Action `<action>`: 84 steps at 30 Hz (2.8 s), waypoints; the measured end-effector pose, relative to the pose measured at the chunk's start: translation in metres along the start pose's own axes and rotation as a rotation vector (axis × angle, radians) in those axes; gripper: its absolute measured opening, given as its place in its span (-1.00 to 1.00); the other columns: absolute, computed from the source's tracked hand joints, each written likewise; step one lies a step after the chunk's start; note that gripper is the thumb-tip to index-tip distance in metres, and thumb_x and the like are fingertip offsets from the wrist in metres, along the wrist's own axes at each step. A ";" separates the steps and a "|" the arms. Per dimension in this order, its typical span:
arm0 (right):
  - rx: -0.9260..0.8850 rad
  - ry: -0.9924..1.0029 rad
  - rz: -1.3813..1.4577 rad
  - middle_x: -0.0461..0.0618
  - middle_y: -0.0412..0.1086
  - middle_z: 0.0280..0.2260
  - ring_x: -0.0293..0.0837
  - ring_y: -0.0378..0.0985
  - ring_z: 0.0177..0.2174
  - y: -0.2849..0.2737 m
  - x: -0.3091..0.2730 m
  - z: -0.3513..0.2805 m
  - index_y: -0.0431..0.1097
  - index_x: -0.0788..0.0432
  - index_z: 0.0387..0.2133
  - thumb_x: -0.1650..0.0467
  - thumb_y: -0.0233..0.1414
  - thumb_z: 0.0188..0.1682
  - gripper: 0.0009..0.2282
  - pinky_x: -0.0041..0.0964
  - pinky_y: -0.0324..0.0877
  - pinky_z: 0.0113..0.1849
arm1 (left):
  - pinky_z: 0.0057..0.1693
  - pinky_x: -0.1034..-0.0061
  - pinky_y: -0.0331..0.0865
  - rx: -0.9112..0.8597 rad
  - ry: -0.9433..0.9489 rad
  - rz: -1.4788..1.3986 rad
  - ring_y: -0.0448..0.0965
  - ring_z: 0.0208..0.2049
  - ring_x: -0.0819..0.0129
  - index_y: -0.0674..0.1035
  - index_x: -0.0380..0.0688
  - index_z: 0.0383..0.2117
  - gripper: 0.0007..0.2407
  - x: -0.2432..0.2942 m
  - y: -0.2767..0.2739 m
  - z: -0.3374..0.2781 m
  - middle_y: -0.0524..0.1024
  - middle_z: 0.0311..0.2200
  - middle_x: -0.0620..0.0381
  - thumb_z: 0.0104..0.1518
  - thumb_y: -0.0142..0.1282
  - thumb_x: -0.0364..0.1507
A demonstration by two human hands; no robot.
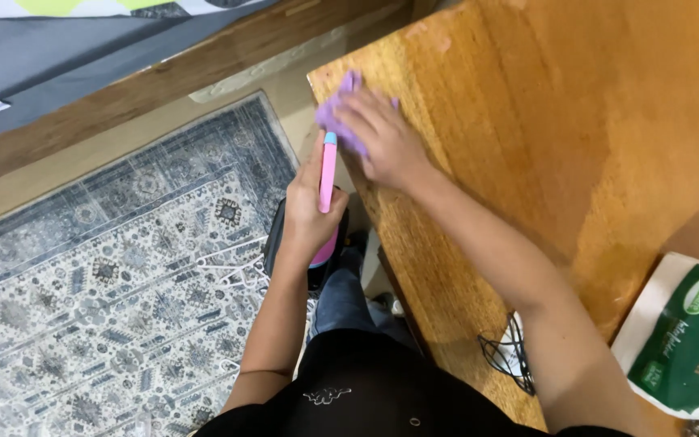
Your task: Cleaning and organizing a wooden desk using a spray bottle and a microfiber cloth.
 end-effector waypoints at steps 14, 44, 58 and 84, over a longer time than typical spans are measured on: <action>0.033 0.350 -0.417 0.30 0.29 0.16 0.40 0.16 0.20 -0.019 0.128 -0.029 0.34 0.21 0.20 0.23 0.19 0.13 -0.55 0.25 -0.08 0.19 | 0.08 0.20 0.47 0.047 -0.022 -0.066 0.59 0.02 -0.23 0.31 0.03 0.38 -0.27 0.001 -0.011 0.023 0.54 0.04 -0.22 -0.11 0.07 -0.60; -0.243 0.272 -0.464 0.37 0.28 0.15 0.31 0.30 0.19 -0.086 0.068 -0.108 0.22 0.34 0.25 0.24 0.03 0.09 -0.47 0.25 0.03 0.24 | 0.03 0.10 0.50 -0.332 0.074 -0.150 0.60 -0.06 -0.27 0.43 -0.08 0.28 -0.32 0.031 0.011 -0.049 0.60 -0.10 -0.27 -0.17 0.15 -0.61; -0.649 0.814 -0.509 0.40 0.09 0.28 0.44 0.09 0.27 -0.092 -0.072 -0.173 0.01 0.30 0.35 0.35 -0.10 0.04 -0.42 0.39 -0.05 0.20 | 0.08 0.14 0.48 -0.385 0.118 -0.142 0.58 0.02 -0.21 0.46 -0.17 0.24 -0.36 0.045 0.027 -0.115 0.58 -0.03 -0.25 -0.16 0.16 -0.57; -0.718 1.168 -0.806 0.32 0.20 0.25 0.38 0.11 0.24 -0.199 0.017 -0.284 0.11 0.35 0.25 0.19 0.01 -0.02 -0.37 0.61 0.12 0.02 | -0.02 0.33 0.48 -0.627 0.388 -0.107 0.64 -0.10 -0.08 0.53 -0.30 0.03 -0.53 0.147 0.060 -0.140 0.61 -0.03 -0.13 -0.14 0.08 -0.58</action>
Point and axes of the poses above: each hand's wrist, its own z-axis towards the middle knuckle, its own y-axis out of the palm, x = y × z, the point moved 5 cm from there along z, towards the middle knuckle
